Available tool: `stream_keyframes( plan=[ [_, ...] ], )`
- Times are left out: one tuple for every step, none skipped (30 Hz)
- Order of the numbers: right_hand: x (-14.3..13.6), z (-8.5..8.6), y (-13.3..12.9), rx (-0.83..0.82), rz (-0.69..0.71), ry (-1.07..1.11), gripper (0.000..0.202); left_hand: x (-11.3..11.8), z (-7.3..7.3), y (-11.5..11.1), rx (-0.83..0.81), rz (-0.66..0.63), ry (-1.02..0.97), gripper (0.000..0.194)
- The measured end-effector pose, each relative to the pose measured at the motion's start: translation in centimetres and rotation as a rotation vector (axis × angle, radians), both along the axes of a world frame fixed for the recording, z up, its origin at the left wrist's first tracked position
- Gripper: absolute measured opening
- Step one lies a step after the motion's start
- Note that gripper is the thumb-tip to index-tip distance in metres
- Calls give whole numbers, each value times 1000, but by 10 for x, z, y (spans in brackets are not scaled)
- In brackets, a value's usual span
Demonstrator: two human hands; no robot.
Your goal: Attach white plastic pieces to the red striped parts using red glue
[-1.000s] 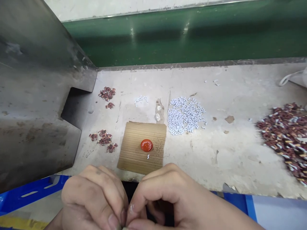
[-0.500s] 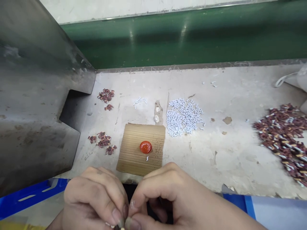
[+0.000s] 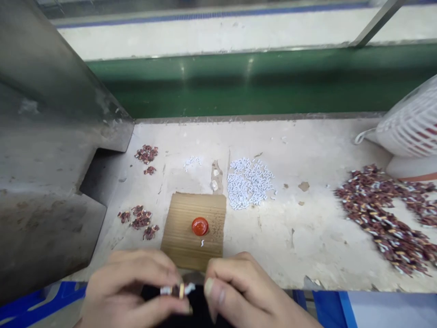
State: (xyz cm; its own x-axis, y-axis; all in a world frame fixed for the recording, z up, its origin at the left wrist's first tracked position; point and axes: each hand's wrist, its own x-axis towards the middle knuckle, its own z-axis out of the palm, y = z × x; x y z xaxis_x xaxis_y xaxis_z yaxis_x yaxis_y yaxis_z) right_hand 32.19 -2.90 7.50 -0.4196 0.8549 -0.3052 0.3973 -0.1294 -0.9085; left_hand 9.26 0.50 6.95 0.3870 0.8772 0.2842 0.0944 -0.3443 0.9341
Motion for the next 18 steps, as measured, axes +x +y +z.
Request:
stream_keyframes(
  plan=[
    [8,-4,3,89,-56,-82,59,4,1,17,7,66,92,19],
    [19,-9,8,181,-116,-178,57,10,2,39,27,132,195,16],
    [32,-15,14,267,-174,-282,52,17,2,66,10,187,357,12],
    [47,-22,22,336,-239,-381,47,27,1,97,9,206,422,12],
    [63,-29,30,384,-307,-463,41,37,1,130,20,238,448,12],
    [79,-36,39,428,-381,-533,34,48,0,164,19,253,477,14],
    [95,-41,47,463,-431,-588,30,59,-2,197,9,272,509,15],
    [108,-46,53,485,-456,-635,27,68,-3,227,-7,287,542,15],
    [118,-49,58,498,-458,-669,26,76,-6,253,-33,301,580,16],
    [125,-51,61,500,-436,-690,25,81,-9,275,-63,313,613,17],
    [130,-52,62,495,-398,-699,24,84,-12,292,-91,322,639,19],
    [132,-52,63,488,-353,-700,23,86,-15,305,-114,328,659,20],
    [133,-52,62,481,-306,-697,22,87,-18,314,-134,332,672,20],
    [133,-52,61,478,-263,-695,21,87,-20,320,-149,337,681,21],
    [132,-53,60,477,-228,-696,21,87,-22,323,-158,341,684,21],
    [132,-55,59,478,-201,-700,22,87,-22,325,-161,347,681,21],
    [132,-57,59,480,-178,-704,23,87,-21,325,-154,354,671,21],
    [133,-59,59,483,-157,-705,23,88,-17,323,-138,363,653,21]
  ],
)
